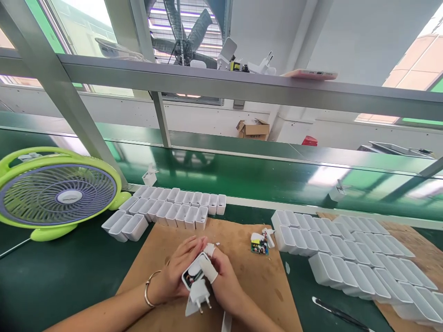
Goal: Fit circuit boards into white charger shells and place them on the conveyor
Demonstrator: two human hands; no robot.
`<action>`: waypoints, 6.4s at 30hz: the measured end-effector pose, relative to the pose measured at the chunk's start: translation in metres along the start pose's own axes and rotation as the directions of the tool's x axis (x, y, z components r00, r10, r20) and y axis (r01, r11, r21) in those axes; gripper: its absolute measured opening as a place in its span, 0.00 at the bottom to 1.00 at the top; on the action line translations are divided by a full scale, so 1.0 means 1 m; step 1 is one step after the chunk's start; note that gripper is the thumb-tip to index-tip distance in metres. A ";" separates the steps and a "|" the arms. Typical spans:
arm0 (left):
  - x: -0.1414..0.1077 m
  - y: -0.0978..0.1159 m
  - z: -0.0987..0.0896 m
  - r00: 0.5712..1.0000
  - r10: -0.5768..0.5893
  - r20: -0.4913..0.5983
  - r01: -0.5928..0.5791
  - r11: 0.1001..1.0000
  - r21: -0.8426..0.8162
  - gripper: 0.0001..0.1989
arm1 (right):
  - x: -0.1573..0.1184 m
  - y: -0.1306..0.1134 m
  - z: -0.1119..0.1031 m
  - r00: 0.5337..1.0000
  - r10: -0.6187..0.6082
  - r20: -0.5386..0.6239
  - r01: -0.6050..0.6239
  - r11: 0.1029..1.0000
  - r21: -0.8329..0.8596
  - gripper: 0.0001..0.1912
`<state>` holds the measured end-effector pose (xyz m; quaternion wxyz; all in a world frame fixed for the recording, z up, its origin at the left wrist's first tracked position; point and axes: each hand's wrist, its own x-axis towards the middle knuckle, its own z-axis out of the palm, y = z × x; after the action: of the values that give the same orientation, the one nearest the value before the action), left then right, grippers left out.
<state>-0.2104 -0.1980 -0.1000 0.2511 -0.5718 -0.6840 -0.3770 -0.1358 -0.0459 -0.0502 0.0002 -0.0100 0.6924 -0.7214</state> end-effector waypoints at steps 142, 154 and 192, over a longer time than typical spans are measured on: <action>0.014 -0.004 -0.008 0.744 -0.585 0.323 0.667 0.612 -0.426 0.23 | 0.020 -0.009 -0.116 0.988 0.152 0.009 -0.059 0.440 -0.896 0.25; 0.009 -0.007 -0.006 0.780 -0.599 0.180 0.623 0.714 -0.321 0.24 | 0.004 -0.020 -0.078 0.948 -0.318 0.004 0.206 0.603 -0.771 0.26; 0.001 -0.010 -0.007 0.862 -0.491 0.125 0.493 0.870 0.014 0.30 | 0.001 0.009 -0.030 0.679 -0.709 0.190 0.591 0.375 -0.714 0.28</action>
<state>-0.2206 -0.2041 -0.0973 0.0985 -0.4031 -0.8180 -0.3985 -0.1371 -0.0161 -0.0605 -0.3391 -0.2272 0.8544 -0.3216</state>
